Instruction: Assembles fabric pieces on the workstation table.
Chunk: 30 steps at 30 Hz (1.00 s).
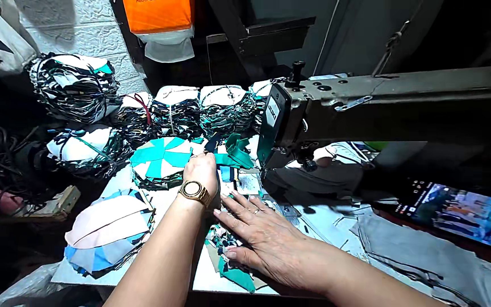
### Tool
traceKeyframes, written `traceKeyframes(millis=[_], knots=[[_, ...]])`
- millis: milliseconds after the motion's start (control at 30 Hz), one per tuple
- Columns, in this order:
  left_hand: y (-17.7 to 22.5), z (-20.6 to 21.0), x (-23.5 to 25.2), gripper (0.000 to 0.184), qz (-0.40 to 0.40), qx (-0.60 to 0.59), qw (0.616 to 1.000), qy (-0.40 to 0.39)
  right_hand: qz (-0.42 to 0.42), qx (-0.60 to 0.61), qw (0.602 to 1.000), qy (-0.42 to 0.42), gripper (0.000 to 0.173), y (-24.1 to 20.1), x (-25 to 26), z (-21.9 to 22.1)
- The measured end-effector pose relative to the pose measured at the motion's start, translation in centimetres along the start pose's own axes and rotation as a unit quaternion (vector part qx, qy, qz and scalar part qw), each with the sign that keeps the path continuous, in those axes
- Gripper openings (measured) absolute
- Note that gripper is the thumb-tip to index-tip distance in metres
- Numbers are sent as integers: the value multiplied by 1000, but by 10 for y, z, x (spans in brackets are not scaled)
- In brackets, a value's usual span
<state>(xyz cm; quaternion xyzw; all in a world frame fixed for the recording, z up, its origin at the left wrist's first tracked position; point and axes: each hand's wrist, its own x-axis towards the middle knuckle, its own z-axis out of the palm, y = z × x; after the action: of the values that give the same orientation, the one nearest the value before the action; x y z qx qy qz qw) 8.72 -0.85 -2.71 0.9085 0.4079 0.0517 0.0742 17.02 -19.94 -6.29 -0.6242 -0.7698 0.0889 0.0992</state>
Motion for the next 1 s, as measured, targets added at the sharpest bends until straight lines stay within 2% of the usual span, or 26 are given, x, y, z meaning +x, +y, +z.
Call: traceKeyframes(millis=[167, 300, 400, 500, 667, 733, 867, 1000], knots=[[-2, 5, -12, 39, -26, -14, 999, 13, 15, -7, 1000, -24, 77, 0, -3, 8], [-12, 3, -19, 30, -25, -58, 997, 37, 9, -15, 1000, -3, 76, 1, -4, 11], [-19, 3, -22, 30, -7, -134, 987, 92, 6, -21, 1000, 12, 75, 2, -4, 14], [-27, 12, -17, 31, 21, -250, 960, 125, 4, -26, 999, 19, 74, 3, -5, 16], [-40, 13, -10, 55, 15, -365, 930, 34, 3, -8, 1000, 16, 73, 4, -6, 13], [-42, 13, -11, 57, 16, -344, 939, 23, -7, 14, 999, 38, 71, 6, -7, 13], [-42, 11, -14, 32, 20, -225, 974, 33, -28, 45, 992, 114, 66, 9, -10, 10], [-39, 12, -16, 23, 34, -181, 982, 32, -28, 52, 981, 183, 60, 14, -19, 1]])
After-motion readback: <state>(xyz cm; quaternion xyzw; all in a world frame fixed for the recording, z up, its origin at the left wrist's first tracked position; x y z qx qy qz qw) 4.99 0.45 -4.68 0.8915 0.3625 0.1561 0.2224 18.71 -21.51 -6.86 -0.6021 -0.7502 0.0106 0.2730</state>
